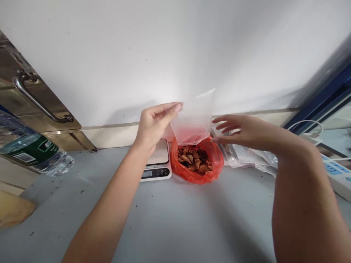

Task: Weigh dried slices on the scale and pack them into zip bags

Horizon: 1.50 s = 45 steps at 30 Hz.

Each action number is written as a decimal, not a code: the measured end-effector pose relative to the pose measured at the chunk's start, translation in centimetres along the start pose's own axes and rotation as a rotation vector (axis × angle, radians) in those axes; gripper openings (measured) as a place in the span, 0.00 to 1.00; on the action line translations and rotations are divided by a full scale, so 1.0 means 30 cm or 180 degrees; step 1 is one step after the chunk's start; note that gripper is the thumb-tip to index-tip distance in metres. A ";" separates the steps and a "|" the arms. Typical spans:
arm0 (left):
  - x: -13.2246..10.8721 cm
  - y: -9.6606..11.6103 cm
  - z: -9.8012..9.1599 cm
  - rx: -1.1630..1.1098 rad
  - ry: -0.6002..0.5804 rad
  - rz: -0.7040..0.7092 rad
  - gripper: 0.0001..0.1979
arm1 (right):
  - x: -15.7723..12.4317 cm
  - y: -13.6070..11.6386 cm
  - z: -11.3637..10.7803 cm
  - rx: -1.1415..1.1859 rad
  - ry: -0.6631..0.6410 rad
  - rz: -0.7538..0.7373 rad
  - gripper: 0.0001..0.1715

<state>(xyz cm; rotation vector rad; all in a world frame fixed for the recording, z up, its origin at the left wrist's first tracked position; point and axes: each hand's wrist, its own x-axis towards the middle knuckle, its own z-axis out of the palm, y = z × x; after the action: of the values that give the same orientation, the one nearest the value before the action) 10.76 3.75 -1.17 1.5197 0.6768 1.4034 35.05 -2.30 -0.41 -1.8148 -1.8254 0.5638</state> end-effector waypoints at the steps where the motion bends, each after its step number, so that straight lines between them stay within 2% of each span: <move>1: -0.005 0.001 -0.010 -0.0135 0.0063 -0.0012 0.07 | 0.001 -0.006 0.003 0.0103 -0.0028 -0.0102 0.43; 5: -0.030 -0.003 -0.075 -0.0369 0.0457 -0.0088 0.10 | 0.007 -0.038 0.014 0.0502 -0.0255 -0.0412 0.29; 9: -0.054 -0.006 -0.162 0.0132 0.0552 -0.0317 0.13 | 0.014 -0.070 0.041 0.0910 -0.0344 -0.0319 0.25; 12: -0.062 0.001 -0.210 0.0534 0.0418 -0.0396 0.15 | 0.018 -0.098 0.084 0.1444 -0.0348 -0.0285 0.26; 14: -0.062 0.008 -0.227 0.0563 0.0385 -0.0361 0.14 | 0.022 -0.122 0.121 0.1820 -0.0406 -0.0228 0.36; 16: -0.059 0.015 -0.240 0.0449 0.0423 -0.0306 0.14 | 0.028 -0.151 0.162 0.1999 -0.0691 -0.0219 0.46; 17: -0.057 0.018 -0.249 0.0379 0.0475 -0.0272 0.14 | 0.031 -0.167 0.183 0.1998 -0.0869 -0.0258 0.46; 19: -0.052 0.026 -0.274 0.0250 0.0631 -0.0226 0.14 | 0.036 -0.199 0.222 0.1923 -0.1097 -0.0353 0.36; 21: -0.050 0.035 -0.315 0.0203 0.0780 -0.0255 0.13 | 0.041 -0.231 0.260 0.1907 -0.1094 -0.0369 0.25; 25: -0.063 0.058 -0.435 0.0370 0.0743 -0.0591 0.19 | 0.043 -0.287 0.332 0.2420 -0.0934 -0.0315 0.20; 30: -0.096 0.082 -0.577 0.1056 0.0242 -0.1330 0.19 | 0.057 -0.353 0.422 0.2689 -0.0509 -0.0194 0.19; 33: -0.109 0.088 -0.620 0.1589 0.0014 -0.1533 0.16 | 0.081 -0.397 0.466 0.2689 -0.0636 -0.0187 0.24; 35: -0.114 0.087 -0.635 0.1802 0.0240 -0.1528 0.17 | 0.100 -0.425 0.488 0.2673 -0.0939 -0.0083 0.35; 36: -0.116 0.085 -0.642 0.1842 0.0404 -0.1483 0.18 | 0.109 -0.438 0.496 0.2636 -0.1086 -0.0008 0.37; 38: -0.122 0.079 -0.661 0.1800 0.0616 -0.1430 0.20 | 0.126 -0.459 0.511 0.2473 -0.1249 0.0067 0.28; 39: -0.127 0.075 -0.675 0.1735 0.0627 -0.1460 0.18 | 0.133 -0.467 0.517 0.2375 -0.1189 0.0034 0.21; 41: -0.137 0.062 -0.711 0.1568 0.0607 -0.1662 0.14 | 0.144 -0.477 0.530 0.2131 -0.0748 -0.0225 0.12; 43: -0.147 0.042 -0.755 0.1457 0.0731 -0.1865 0.11 | 0.152 -0.488 0.549 0.1741 0.0005 -0.0689 0.10; 45: -0.157 0.018 -0.798 0.1466 0.0949 -0.1928 0.12 | 0.153 -0.504 0.577 0.0975 0.0619 -0.1300 0.10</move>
<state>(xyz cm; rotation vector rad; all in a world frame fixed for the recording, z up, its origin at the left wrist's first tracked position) -13.30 5.62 -4.79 1.2749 1.5824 1.0436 12.57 2.88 -4.55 -1.2095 -1.7937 0.4609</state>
